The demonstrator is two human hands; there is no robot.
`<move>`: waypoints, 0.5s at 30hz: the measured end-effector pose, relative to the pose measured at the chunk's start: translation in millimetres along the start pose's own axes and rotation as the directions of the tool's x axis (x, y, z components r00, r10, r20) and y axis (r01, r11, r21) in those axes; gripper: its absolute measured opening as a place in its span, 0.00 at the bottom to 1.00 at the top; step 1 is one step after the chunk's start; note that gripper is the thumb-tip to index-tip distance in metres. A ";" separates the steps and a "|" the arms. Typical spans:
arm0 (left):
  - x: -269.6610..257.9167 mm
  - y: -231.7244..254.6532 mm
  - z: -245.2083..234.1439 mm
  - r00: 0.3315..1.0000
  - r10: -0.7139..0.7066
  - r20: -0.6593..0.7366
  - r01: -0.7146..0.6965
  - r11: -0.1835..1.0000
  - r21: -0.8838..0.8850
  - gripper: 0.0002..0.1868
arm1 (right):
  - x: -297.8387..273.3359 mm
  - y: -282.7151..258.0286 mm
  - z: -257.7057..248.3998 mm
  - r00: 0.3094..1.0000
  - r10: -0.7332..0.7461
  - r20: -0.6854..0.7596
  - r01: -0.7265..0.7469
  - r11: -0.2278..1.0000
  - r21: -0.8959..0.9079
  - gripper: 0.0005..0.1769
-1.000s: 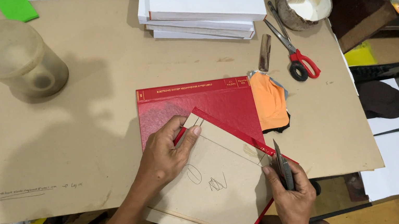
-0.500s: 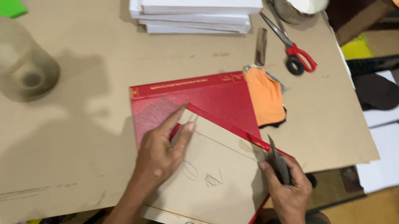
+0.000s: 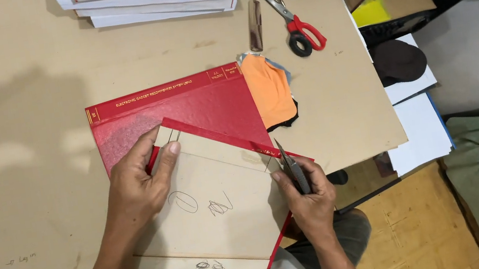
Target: The person uses a utility knife to cut a piece of white paper placed on a red book, following a drawn outline. They then use scissors to trim the edges of the red book cover.
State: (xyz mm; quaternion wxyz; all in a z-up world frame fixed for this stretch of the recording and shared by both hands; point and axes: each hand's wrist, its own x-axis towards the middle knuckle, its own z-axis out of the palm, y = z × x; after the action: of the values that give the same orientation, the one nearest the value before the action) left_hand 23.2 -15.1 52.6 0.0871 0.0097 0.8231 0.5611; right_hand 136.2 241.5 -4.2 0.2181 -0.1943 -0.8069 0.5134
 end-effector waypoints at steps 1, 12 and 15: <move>0.2 -2.4 0.4 1.000 0.010 -0.002 -0.010 1.000 -0.002 0.33 | 0.3 -0.4 0.2 1.000 0.002 0.002 -0.002 1.000 0.012 0.21; -2.3 7.4 0.8 0.999 -0.052 0.014 0.051 0.998 0.028 0.33 | 1.7 -2.3 -2.1 1.000 0.008 0.018 -0.007 1.000 -0.012 0.22; -2.3 -4.3 5.3 0.997 -0.078 -0.014 0.078 0.997 0.002 0.32 | 0.8 -3.3 -0.5 1.000 0.018 0.001 -0.018 0.999 -0.032 0.23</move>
State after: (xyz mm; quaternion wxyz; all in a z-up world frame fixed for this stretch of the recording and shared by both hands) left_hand 26.6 -12.1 47.0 0.1030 -0.0261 0.8241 0.5564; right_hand 135.6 241.0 -0.9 0.2101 -0.2045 -0.8133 0.5026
